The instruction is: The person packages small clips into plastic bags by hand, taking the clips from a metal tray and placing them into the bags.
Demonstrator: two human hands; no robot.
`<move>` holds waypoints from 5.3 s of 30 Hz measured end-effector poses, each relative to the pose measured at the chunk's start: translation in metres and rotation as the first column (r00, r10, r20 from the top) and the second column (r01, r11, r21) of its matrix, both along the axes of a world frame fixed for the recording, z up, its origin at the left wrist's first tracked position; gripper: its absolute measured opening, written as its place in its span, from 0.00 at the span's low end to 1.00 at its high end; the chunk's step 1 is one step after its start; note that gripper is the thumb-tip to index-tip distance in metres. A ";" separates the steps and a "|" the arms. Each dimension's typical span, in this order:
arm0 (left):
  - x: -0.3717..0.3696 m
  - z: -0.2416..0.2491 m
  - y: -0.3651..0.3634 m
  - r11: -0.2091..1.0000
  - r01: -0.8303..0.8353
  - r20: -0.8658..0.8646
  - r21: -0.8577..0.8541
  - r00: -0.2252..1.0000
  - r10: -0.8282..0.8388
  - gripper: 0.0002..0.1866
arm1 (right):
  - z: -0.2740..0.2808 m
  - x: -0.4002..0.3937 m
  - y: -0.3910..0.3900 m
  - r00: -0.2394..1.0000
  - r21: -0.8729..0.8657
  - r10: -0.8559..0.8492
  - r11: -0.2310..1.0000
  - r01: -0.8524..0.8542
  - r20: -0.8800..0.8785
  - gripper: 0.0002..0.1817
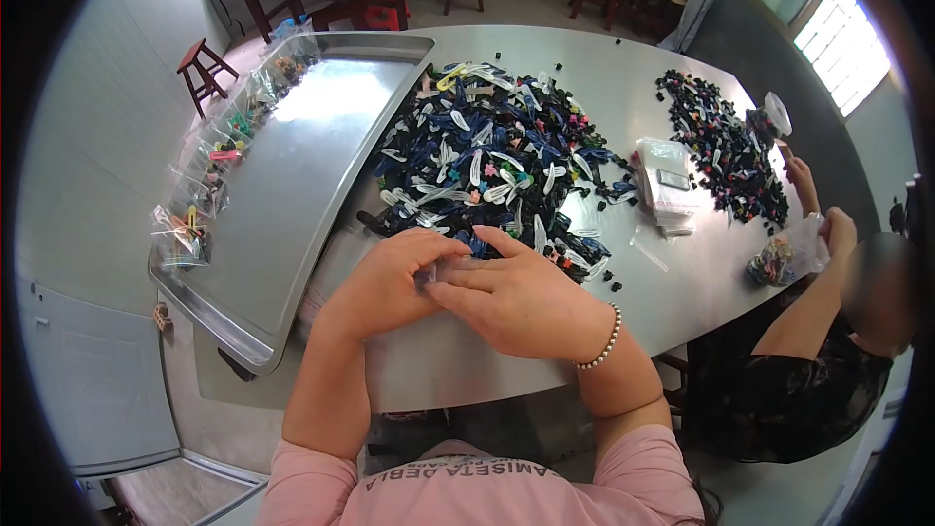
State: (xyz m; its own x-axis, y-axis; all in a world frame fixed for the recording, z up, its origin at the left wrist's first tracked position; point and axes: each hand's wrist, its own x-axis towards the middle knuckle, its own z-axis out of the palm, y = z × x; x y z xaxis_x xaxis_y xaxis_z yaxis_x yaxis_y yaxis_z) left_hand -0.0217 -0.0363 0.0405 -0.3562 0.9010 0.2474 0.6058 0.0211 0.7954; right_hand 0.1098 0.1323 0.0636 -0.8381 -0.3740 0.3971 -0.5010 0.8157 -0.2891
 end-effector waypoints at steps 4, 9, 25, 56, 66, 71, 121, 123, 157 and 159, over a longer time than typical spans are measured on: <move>0.000 -0.001 0.001 1.000 -0.025 -0.033 0.002 0.999 0.025 0.22 | 0.009 -0.001 0.006 0.993 -0.049 0.043 0.998 -0.037 0.109 0.16; 0.000 -0.004 0.001 0.992 -0.110 -0.121 -0.060 0.987 0.102 0.21 | 0.010 -0.006 0.023 0.981 -0.231 0.134 0.968 -0.099 0.143 0.14; -0.009 -0.020 0.001 0.816 -0.579 0.198 -0.002 0.799 0.567 0.20 | -0.039 -0.027 0.092 0.788 -0.106 -0.495 0.819 0.563 0.365 0.27; 0.005 -0.019 0.008 0.826 -0.562 -0.162 -0.051 0.820 0.549 0.23 | -0.041 -0.043 0.095 0.852 -0.859 0.261 -0.124 0.496 0.455 0.16; 0.005 -0.019 0.007 0.834 -0.550 -0.184 -0.049 0.826 0.534 0.22 | -0.038 -0.041 0.091 0.812 -0.829 0.266 -0.076 0.555 0.519 0.15; 0.007 -0.015 0.008 0.821 -0.565 -0.131 -0.078 0.823 0.553 0.17 | -0.039 -0.042 0.089 0.793 -0.802 0.139 0.017 0.597 0.593 0.15; 0.006 -0.030 0.014 0.857 -0.505 0.295 0.101 0.838 0.459 0.23 | -0.045 -0.035 0.070 0.837 -0.171 -0.480 0.830 0.531 0.263 0.13; 0.005 -0.032 0.014 0.857 -0.495 0.080 0.143 0.869 0.488 0.23 | -0.042 -0.035 0.070 0.810 -0.197 -0.531 0.791 0.579 0.249 0.11; -0.011 -0.009 0.003 0.901 -0.426 0.981 0.085 0.196 0.000 0.14 | -0.033 -0.034 0.053 0.900 -0.482 -0.377 0.761 0.435 0.217 0.07; -0.011 -0.011 0.004 0.892 -0.450 0.979 0.050 0.200 0.046 0.14 | -0.031 -0.032 0.058 0.873 -0.448 -0.417 0.748 0.489 0.255 0.08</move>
